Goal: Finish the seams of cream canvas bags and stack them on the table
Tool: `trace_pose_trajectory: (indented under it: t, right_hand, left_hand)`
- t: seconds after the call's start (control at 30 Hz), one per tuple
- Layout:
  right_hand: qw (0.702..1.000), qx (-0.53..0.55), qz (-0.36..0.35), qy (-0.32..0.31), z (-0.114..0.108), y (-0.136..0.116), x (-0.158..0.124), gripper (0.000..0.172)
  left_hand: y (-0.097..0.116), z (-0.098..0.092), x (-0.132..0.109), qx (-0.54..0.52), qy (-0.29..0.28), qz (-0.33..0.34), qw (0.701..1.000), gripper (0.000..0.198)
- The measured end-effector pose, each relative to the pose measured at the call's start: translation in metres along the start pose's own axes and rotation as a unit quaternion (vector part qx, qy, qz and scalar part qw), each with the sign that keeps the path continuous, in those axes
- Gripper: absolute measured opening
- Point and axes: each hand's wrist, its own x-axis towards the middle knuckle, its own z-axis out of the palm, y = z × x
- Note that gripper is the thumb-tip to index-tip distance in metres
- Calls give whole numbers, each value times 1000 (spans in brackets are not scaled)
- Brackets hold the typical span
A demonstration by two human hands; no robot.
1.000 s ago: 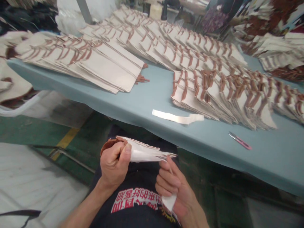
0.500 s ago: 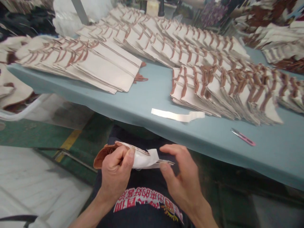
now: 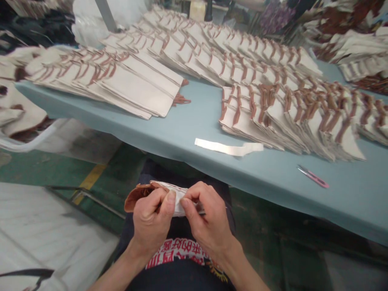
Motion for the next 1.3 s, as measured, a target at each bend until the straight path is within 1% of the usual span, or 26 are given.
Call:
trace_pose_trajectory:
  t: [0.1,0.17,0.27,0.33,0.5,0.6,0.67,0.73,0.83,0.9,0.93,0.97,1.03,1.1,1.17,1.23,1.3]
  right_hand:
    - [1000,-10,-16,8,0,0,-1,24]
    - [1000,5,12,-13,-1,-1,-1,24]
    - [994,31,86,-63,-2,-1,0,22]
    - [990,29,117,-78,-3,0,-1,23]
    - [989,7,127,-81,-6,0,-3,24]
    - [982,16,153,-106,-9,-4,-2,24]
    - [973,44,185,-130,-9,-7,-3,25]
    - [962,91,212,-144,-5,-9,-5,29]
    - [954,152,230,-119,7,-7,-14,34]
    - [954,166,235,-84,16,-4,-19,35]
    - [954,169,236,-69,20,-3,-21,35]
    - [954,175,238,-60,22,-2,-22,36]
    - [949,193,244,-54,22,-1,-24,36]
    - [946,197,252,-56,15,0,-26,34]
    - [951,166,254,-56,3,2,-31,30]
    - [962,106,248,-51,-13,9,-39,26]
    - [967,41,242,-63,-29,21,-50,28]
  left_hand:
    - [-1,0,-1,2,7,-1,1000,39]
    - [0,-1,-2,-3,6,1,1000,39]
    - [4,-1,-3,-14,-6,-9,1000,41]
    - [6,-1,-2,-16,-6,-21,1000,41]
    - [6,0,-2,-28,-12,-42,999,42]
    - [0,1,-6,-77,-21,-90,993,41]
    - [-4,4,-10,-142,-32,-150,978,42]
    - [-8,8,-15,-219,-47,-222,949,42]
    - [-8,15,-17,-314,-59,-309,896,40]
    - [-5,19,-16,-351,-58,-329,875,38]
    - [-4,20,-14,-358,-56,-328,872,37]
    - [-3,20,-13,-354,-55,-317,878,36]
    - [0,17,-10,-330,-52,-282,899,38]
    - [2,11,-6,-294,-48,-233,926,41]
    - [7,2,0,-250,-54,-160,953,43]
    - [13,-7,5,-200,-69,-67,975,42]
    - [20,-14,8,-170,-82,15,982,39]
